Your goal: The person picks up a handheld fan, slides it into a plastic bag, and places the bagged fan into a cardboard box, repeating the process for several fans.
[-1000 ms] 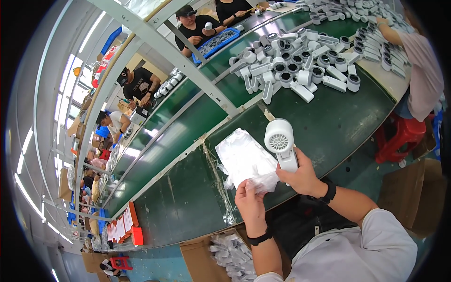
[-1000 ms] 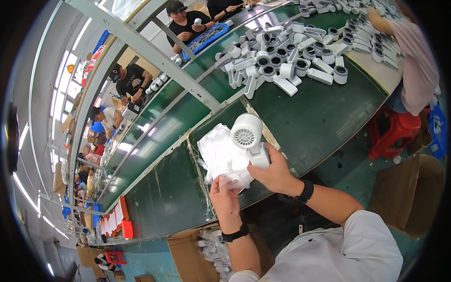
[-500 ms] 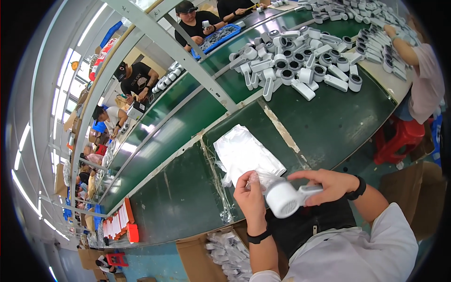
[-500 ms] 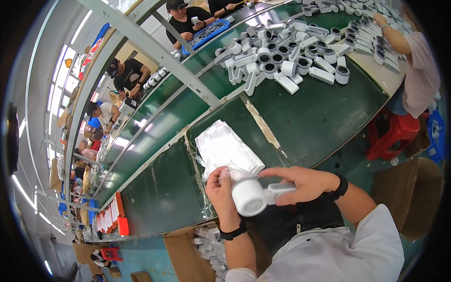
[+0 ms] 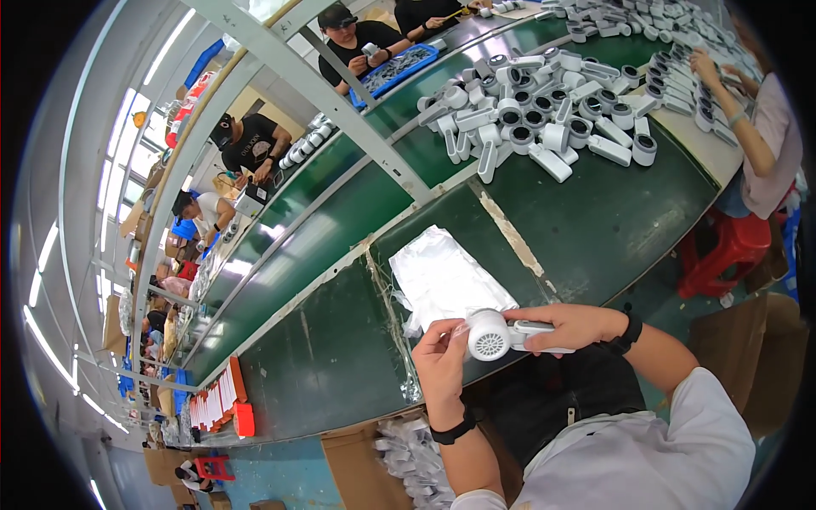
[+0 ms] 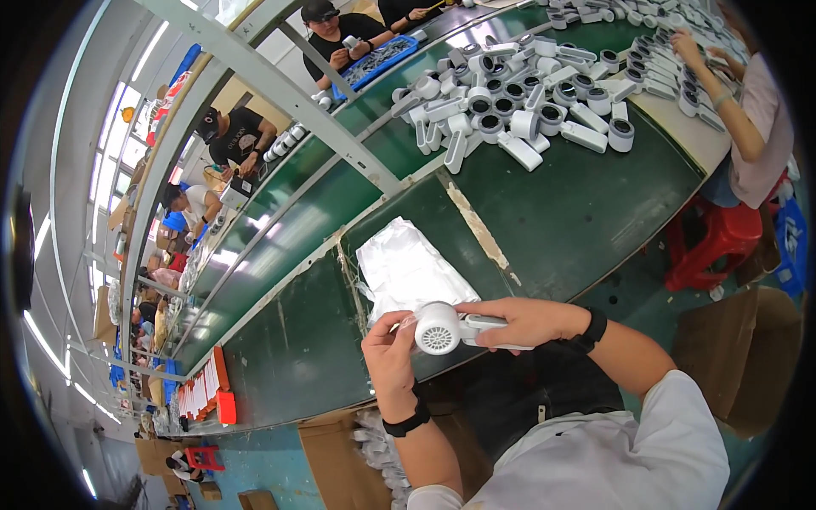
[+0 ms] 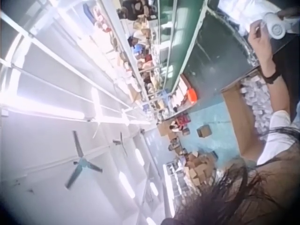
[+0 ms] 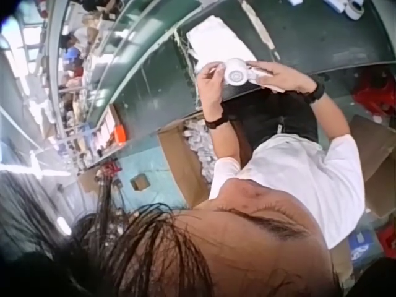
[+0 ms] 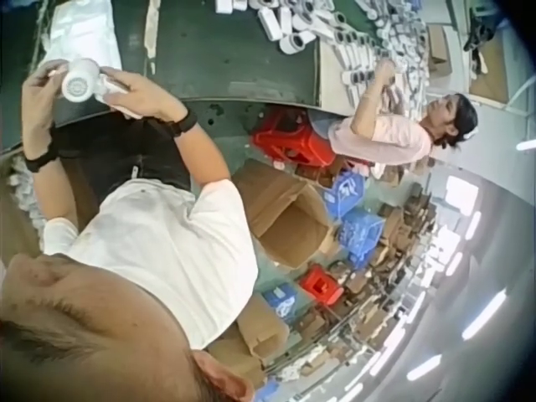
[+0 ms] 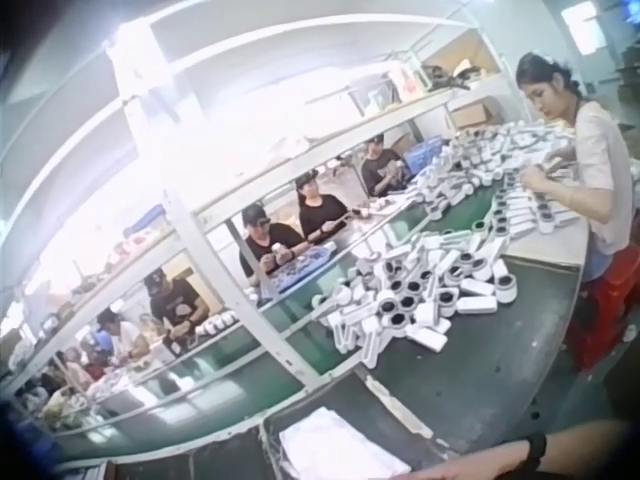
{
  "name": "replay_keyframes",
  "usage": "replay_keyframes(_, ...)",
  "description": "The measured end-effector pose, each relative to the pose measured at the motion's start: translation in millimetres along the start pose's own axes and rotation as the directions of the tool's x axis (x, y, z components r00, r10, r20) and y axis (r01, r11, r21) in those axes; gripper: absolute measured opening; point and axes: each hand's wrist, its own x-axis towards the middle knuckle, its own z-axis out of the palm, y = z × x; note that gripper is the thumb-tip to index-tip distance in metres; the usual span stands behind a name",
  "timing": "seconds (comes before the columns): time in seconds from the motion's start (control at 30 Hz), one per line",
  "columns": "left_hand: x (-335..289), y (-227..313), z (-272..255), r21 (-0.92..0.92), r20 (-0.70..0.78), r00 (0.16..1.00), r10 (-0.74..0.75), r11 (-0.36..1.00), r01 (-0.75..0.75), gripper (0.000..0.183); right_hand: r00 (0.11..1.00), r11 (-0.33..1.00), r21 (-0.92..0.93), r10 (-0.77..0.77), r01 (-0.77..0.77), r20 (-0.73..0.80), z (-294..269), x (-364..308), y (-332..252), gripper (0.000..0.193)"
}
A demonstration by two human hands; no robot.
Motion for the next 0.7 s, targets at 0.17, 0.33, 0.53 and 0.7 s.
replay_keyframes(0.17, -3, -3, 19, 0.214, -0.135, 0.935, 0.329, 0.931, -0.296, 0.011, 0.978, 0.998, -0.061, -0.021, 0.009, -0.206, 20, 3, 3, 0.063)
replay_keyframes(0.33, -3, -3, 23, 0.348, -0.063, 0.907, 0.417, 0.861, -0.371, 0.012, 0.956, 0.996, -0.076, 0.015, -0.039, -0.294, 26, 6, 2, 0.061)
replay_keyframes(0.53, -4, -3, 25, 0.562, 0.039, 0.852, 0.522, 0.693, -0.451, 0.013, 0.967, 1.0, 0.005, -0.02, 0.022, -0.256, 28, 7, 10, 0.068)
replay_keyframes(0.7, 3, -5, 14, 0.397, 0.054, 0.873, 0.485, 0.792, -0.464, 0.018, 0.99, 0.984, 0.134, -0.1, 0.113, -0.1, 22, 6, 10, 0.07)
